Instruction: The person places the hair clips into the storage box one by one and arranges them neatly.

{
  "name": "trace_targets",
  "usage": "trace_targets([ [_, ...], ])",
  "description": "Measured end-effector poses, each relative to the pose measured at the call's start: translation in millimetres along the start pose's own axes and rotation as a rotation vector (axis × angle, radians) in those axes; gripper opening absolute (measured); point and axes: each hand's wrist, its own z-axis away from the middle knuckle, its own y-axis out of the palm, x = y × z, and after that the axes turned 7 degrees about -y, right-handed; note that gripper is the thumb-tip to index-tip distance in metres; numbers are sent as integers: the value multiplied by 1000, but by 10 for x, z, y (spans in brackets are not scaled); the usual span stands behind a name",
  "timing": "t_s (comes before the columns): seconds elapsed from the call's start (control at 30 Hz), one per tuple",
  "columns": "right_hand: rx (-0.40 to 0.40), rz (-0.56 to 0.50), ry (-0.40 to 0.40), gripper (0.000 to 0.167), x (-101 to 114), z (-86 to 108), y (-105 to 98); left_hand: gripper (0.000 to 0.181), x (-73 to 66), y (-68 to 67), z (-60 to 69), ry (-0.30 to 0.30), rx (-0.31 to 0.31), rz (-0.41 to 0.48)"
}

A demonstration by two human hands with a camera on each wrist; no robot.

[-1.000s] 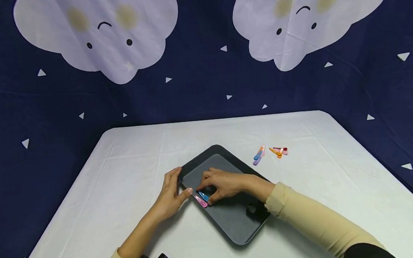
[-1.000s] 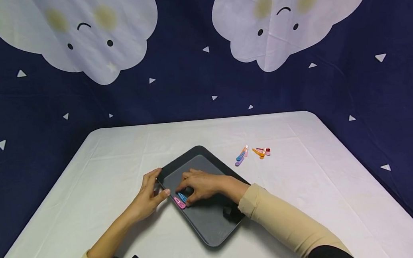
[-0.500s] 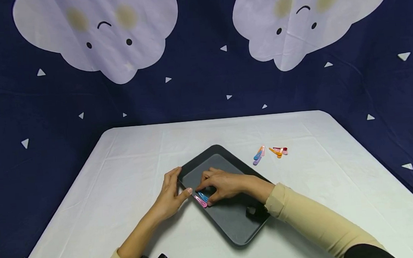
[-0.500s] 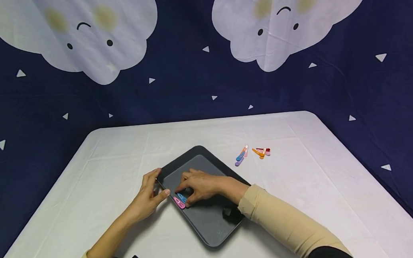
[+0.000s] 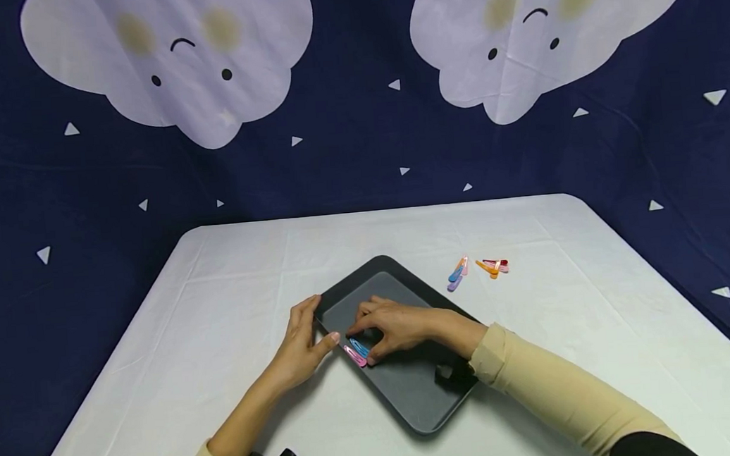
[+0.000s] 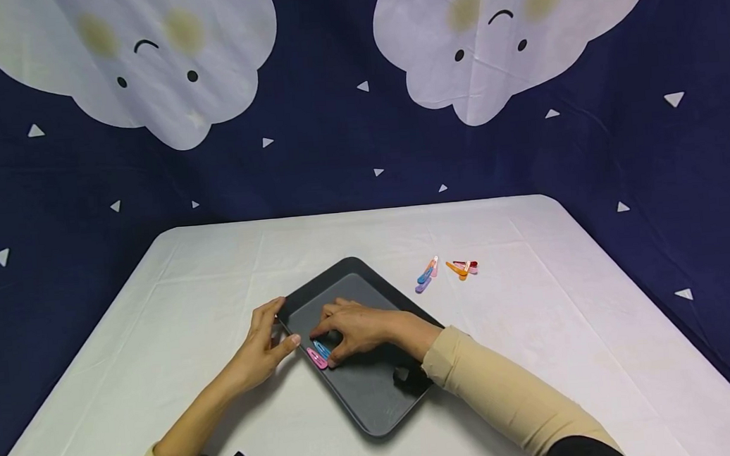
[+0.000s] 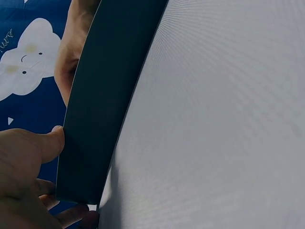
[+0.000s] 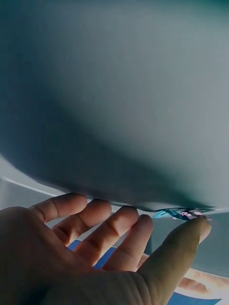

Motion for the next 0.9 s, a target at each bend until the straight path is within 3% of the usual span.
trace_targets([
  [0.43,-62,-79,39,49,39,67,-58,74,7,12,4,26,-19,2],
  [0.67,-150,-61,40,49,66,153,-151,76,12,18,2,-13,-4,12],
  [0.9,-244,-47,34,49,63,265,-289,76,15,18,-1,-5,-17,12],
])
